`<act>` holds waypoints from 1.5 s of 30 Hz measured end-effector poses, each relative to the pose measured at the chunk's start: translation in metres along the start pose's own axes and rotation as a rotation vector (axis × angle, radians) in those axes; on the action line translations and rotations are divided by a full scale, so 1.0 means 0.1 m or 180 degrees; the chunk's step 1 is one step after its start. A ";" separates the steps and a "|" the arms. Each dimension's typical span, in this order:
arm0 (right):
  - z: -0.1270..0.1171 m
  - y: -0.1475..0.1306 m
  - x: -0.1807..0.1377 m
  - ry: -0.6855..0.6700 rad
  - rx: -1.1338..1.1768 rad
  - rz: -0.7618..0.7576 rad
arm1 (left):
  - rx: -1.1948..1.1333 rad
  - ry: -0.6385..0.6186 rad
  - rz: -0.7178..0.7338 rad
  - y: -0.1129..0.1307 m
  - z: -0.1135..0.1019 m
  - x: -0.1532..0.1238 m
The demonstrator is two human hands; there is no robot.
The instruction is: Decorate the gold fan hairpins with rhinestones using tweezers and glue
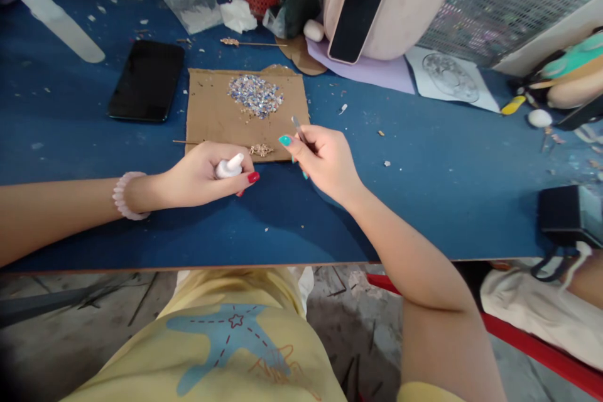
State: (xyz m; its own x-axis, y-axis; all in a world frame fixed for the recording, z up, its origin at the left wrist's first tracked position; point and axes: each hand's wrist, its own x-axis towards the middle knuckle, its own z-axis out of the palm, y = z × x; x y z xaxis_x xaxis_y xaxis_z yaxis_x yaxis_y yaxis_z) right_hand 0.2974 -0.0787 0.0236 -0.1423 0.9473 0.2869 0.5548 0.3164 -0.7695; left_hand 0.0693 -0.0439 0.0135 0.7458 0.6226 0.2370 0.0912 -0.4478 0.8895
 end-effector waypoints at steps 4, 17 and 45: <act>-0.01 0.21 0.10 0.0153 -0.1071 0.0153 | 0.0034 -0.0001 -0.0010 0.00 0.00 0.00; -0.03 0.29 0.12 0.0447 -0.1144 -0.0212 | -0.0051 -0.0047 -0.0099 -0.02 -0.01 -0.01; 0.01 0.15 0.08 0.0147 0.1340 0.0545 | -0.0205 -0.0027 0.0000 -0.03 0.00 -0.01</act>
State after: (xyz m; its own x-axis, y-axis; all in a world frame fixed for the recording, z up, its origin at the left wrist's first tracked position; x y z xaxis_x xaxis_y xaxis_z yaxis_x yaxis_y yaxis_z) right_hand 0.3042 -0.0666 0.0133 -0.0356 0.9876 0.1532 0.1843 0.1572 -0.9702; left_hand 0.0683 -0.0432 0.0109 0.7515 0.6169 0.2340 0.0486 -0.4054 0.9128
